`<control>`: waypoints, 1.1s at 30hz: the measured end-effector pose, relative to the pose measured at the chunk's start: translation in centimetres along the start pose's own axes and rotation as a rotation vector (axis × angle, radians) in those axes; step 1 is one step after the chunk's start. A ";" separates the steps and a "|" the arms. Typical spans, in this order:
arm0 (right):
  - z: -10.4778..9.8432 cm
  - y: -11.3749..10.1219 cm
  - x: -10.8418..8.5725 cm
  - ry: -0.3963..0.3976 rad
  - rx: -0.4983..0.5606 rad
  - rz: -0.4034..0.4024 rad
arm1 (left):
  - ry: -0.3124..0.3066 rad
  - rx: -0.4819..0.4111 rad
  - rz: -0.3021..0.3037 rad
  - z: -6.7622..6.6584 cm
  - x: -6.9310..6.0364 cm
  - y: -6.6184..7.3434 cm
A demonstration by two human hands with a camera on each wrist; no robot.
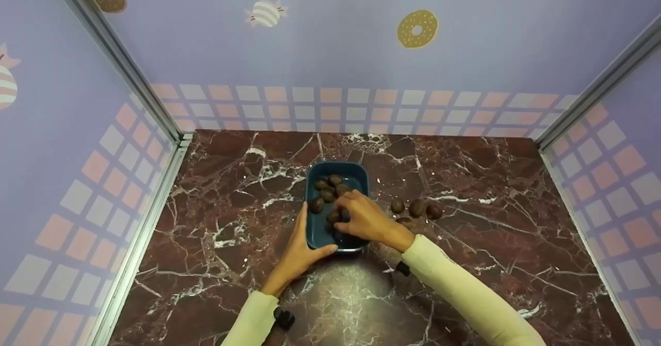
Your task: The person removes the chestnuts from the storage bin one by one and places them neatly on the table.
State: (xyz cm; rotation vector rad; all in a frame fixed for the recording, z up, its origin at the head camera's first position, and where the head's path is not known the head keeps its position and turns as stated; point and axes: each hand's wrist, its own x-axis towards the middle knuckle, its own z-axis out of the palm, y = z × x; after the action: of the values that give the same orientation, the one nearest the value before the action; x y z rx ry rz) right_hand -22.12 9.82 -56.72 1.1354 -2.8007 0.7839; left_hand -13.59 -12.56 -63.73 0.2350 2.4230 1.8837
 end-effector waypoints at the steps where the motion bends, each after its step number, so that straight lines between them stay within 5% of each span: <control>1: -0.2 0.1 -0.2 0.006 0.006 0.005 | 0.000 0.001 0.002 0.0 0.0 0.0; 33: -3.2 3.7 -4.8 0.133 0.152 0.094 | 0.017 0.029 0.002 0.0 0.1 0.0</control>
State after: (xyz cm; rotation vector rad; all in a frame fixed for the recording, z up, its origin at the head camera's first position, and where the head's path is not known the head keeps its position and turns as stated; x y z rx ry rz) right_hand -21.53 16.70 -56.49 0.9351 -2.7410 1.0541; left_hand -13.71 -12.51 -63.72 0.2231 2.4636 1.8601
